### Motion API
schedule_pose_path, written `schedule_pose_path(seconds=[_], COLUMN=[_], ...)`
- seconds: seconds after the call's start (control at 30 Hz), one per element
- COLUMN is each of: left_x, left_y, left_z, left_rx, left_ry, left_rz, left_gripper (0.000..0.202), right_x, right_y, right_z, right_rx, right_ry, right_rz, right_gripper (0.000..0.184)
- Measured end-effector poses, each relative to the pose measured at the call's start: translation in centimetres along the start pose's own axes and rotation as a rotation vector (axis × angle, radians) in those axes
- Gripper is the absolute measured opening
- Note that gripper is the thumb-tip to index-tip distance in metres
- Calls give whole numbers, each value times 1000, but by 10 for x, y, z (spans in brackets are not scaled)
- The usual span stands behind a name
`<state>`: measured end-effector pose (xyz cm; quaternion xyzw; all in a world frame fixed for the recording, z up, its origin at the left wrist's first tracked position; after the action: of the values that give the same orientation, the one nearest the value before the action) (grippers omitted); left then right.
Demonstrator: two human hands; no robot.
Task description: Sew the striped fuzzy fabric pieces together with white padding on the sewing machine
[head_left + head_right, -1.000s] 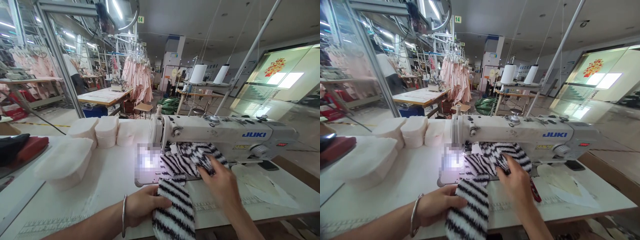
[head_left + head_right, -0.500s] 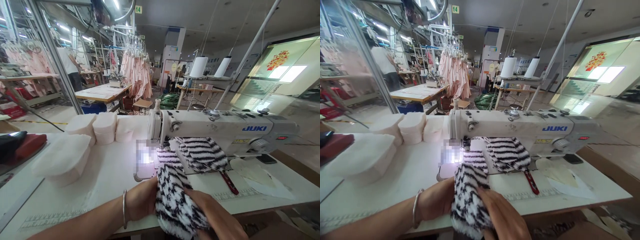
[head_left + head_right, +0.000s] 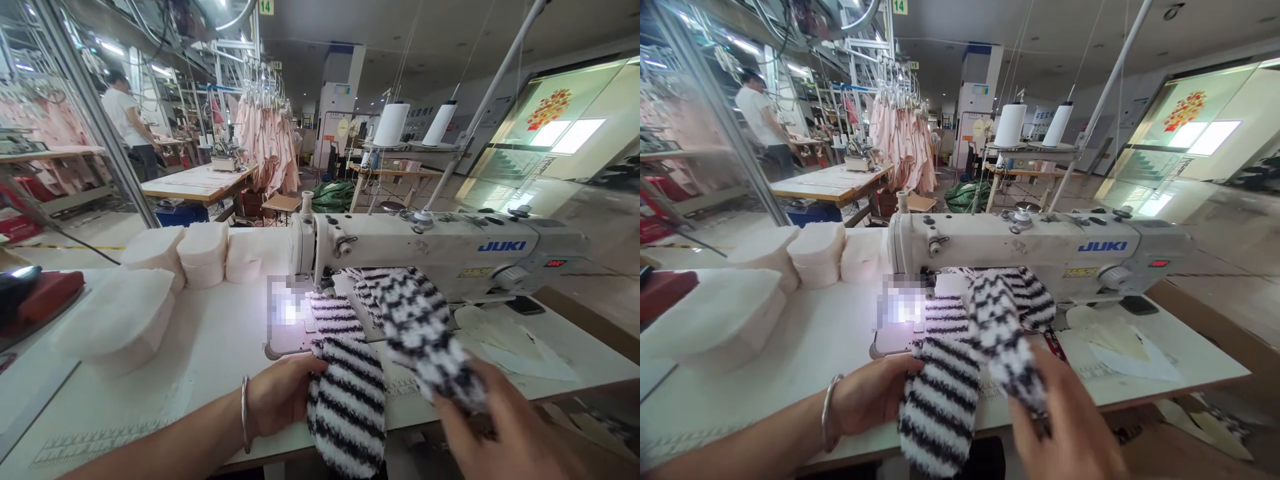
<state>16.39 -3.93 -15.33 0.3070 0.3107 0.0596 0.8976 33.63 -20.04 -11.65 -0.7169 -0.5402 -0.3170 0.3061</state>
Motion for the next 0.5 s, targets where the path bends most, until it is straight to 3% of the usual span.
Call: schedule_pose_path(seconds=[0.1,0.2,0.33,0.43,0.5], left_x=[2,3,1,-4,-7], left_y=[0,-1,2,5,6], left_z=[-2,-4,-3,2,6], left_rx=[-15,-61,-109,-145,-140], left_ry=[-31,-83,-181,-274,-322], left_rz=[-9,21,85,107,146], left_gripper=[29,33,39,57,59], right_x=[-7,-16,-26,-31,-33], right_y=[-25,-42,-52,-57,-61], right_z=[14,28,37,40,40], right_rx=[24,-46,-144,-153,-141], right_ry=[-108,-172,-137,-102,-69], right_rz=[-356,-541,-511,-507,-513], right_gripper=[43,45,60,60,59])
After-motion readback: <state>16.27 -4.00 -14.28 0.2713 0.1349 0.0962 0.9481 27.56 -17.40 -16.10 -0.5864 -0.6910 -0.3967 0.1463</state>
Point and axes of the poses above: each hand's wrist, its own x-axis towards the middle knuckle, its own z-axis out of the palm, y = z × x, the point moved 1 cm from there along x, towards the middle knuckle, and after that the axes turned 3 degrees about y, right-handed, at the moved point
